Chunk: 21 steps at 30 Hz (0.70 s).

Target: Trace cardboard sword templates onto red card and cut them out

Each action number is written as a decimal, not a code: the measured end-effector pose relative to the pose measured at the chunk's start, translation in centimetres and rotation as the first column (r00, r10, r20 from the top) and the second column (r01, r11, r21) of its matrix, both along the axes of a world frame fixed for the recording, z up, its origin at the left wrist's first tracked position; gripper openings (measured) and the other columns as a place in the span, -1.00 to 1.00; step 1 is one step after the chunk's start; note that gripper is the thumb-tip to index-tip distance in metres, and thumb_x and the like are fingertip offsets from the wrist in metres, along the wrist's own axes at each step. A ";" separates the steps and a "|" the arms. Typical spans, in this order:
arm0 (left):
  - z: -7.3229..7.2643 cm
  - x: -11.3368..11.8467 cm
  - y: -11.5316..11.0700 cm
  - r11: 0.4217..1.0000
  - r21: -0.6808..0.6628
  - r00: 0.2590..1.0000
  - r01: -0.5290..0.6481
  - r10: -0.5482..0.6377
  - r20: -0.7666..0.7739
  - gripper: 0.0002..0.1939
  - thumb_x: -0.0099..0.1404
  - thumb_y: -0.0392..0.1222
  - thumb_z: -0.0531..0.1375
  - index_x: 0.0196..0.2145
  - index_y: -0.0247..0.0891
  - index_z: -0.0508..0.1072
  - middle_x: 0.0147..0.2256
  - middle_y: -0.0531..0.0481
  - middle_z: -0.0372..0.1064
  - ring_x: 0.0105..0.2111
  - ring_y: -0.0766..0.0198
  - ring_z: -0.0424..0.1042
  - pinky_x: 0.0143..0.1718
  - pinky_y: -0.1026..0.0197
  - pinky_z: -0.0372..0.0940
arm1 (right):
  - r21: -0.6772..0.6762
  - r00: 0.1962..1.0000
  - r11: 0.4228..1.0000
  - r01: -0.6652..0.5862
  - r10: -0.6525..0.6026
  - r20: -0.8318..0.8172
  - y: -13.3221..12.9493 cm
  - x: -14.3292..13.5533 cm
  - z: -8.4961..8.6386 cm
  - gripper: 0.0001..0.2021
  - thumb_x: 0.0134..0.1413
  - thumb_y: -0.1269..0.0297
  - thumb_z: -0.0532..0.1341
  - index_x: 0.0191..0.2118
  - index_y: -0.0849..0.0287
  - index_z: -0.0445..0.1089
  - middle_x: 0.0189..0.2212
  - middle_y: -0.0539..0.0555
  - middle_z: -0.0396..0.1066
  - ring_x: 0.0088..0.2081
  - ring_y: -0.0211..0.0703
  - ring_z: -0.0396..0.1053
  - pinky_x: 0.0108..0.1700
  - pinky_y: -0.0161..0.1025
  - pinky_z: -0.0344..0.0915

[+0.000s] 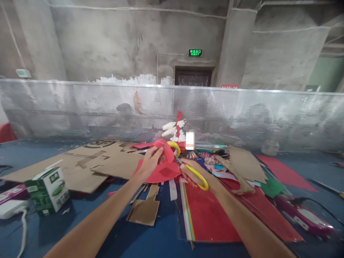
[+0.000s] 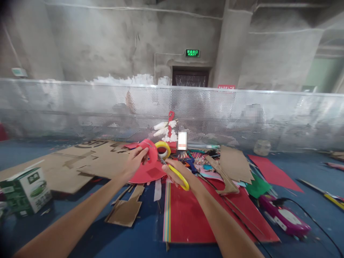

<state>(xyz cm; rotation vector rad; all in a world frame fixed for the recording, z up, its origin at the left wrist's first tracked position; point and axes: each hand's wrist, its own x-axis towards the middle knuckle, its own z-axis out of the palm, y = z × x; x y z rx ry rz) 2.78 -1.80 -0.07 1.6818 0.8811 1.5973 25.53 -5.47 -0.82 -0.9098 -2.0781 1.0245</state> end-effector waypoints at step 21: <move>0.2 -0.6 0.1 0.994 -0.064 0.993 0.084 -0.089 -0.072 -0.58 0.23 0.07 0.24 -0.63 -0.22 0.29 -0.68 0.11 0.23 -0.65 0.36 0.23 -0.55 0.27 0.14 | 0.017 0.999 0.999 0.041 -0.041 0.003 -1.2 -0.1 0.3 -0.54 0.29 -0.22 0.04 -0.22 0.15 0.22 -0.65 -0.16 0.20 -0.77 -0.44 0.12 -0.76 -0.50 0.09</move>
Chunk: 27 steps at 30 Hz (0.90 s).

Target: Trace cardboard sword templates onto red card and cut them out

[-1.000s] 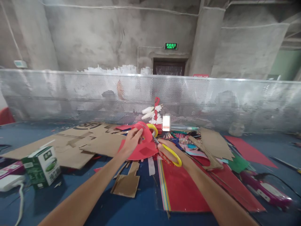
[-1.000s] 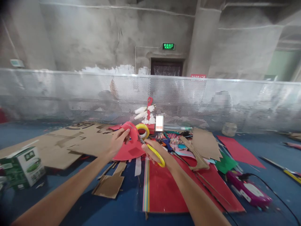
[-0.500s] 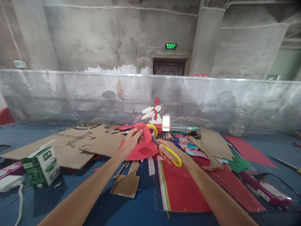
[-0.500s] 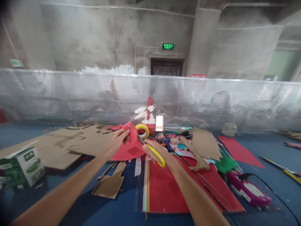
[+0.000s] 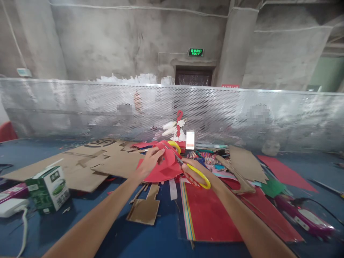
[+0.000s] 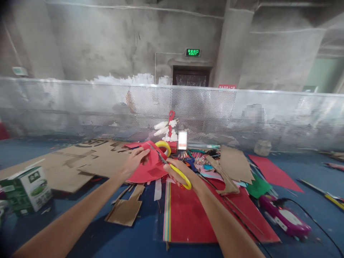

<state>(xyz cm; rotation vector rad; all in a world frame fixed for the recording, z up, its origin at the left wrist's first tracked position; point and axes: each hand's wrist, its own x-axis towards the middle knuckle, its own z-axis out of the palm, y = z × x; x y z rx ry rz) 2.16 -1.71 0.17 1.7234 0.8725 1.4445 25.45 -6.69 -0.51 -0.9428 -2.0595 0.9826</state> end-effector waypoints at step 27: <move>0.5 0.2 -0.5 0.990 0.059 0.991 -0.131 0.131 0.002 -0.64 0.29 0.04 0.18 -0.54 -0.21 0.26 -0.65 0.14 0.23 -0.66 0.39 0.22 -0.60 0.31 0.11 | 0.122 0.991 0.992 -0.034 0.017 0.134 0.8 0.9 0.2 -0.55 0.34 -0.18 -0.02 -0.15 0.17 0.24 -0.65 -0.13 0.16 -0.73 -0.44 0.08 -0.72 -0.50 0.03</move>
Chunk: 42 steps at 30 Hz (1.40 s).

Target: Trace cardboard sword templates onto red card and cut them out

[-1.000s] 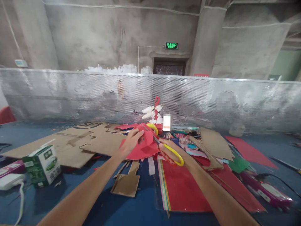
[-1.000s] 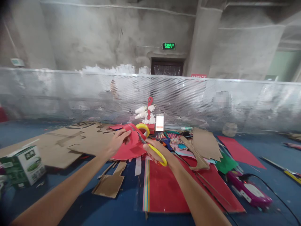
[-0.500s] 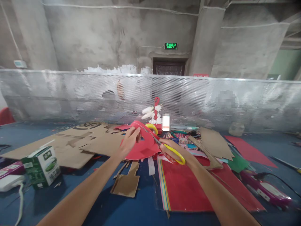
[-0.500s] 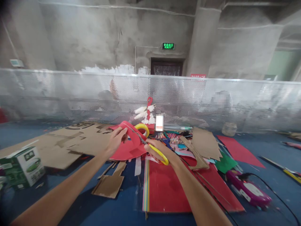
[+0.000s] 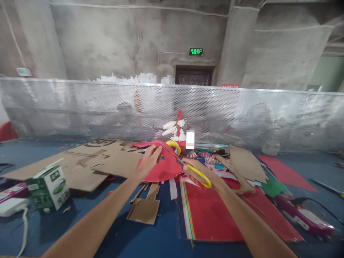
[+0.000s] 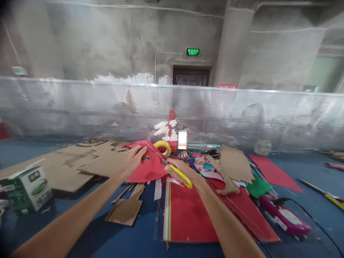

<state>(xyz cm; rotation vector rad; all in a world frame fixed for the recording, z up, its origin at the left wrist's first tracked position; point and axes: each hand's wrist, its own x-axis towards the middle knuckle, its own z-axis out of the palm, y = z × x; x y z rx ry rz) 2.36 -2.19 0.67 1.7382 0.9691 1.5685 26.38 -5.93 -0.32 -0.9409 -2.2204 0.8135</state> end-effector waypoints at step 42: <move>-0.5 -0.1 0.4 0.999 -0.025 0.999 0.042 -0.042 -0.016 -0.67 0.27 0.02 0.20 -0.55 -0.22 0.30 -0.66 0.12 0.26 -0.66 0.37 0.25 -0.59 0.29 0.13 | 0.103 0.999 0.994 0.023 -0.027 0.041 0.6 0.1 0.2 -0.48 0.28 -0.21 0.06 -0.11 0.22 0.36 -0.57 -0.06 0.29 -0.65 -0.39 0.20 -0.60 -0.45 0.14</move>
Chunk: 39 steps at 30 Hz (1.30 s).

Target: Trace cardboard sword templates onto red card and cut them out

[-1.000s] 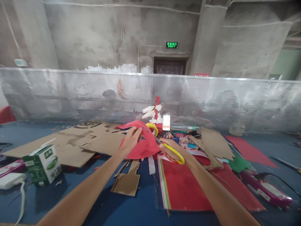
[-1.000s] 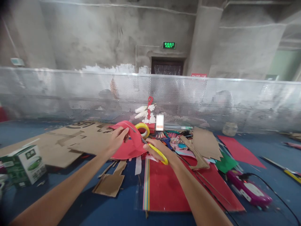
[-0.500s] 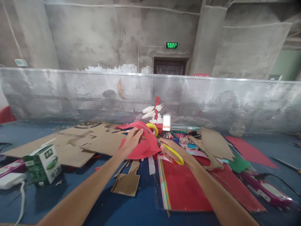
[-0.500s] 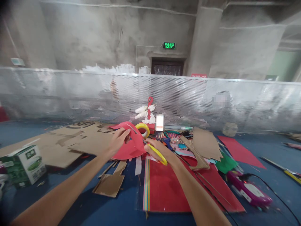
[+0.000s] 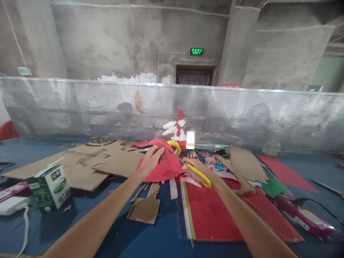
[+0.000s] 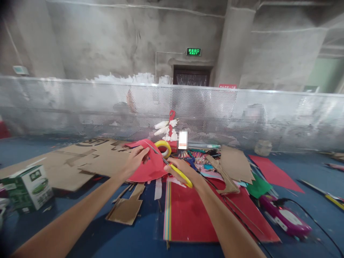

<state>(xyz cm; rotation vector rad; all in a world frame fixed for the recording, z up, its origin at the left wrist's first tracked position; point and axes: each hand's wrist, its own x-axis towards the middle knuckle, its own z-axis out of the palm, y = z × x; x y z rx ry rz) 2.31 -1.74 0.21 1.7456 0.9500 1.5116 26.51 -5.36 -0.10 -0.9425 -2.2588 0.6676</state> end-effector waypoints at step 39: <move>0.3 -0.3 0.0 0.996 0.052 0.997 -0.073 0.074 -0.006 -0.64 0.27 0.04 0.17 -0.56 -0.23 0.30 -0.68 0.12 0.23 -0.67 0.38 0.22 -0.60 0.29 0.11 | -0.044 0.999 0.998 -0.045 0.046 0.010 -0.1 0.0 -0.3 -0.53 0.33 -0.15 0.05 0.02 0.19 0.31 -0.59 -0.12 0.24 -0.71 -0.42 0.13 -0.62 -0.46 0.14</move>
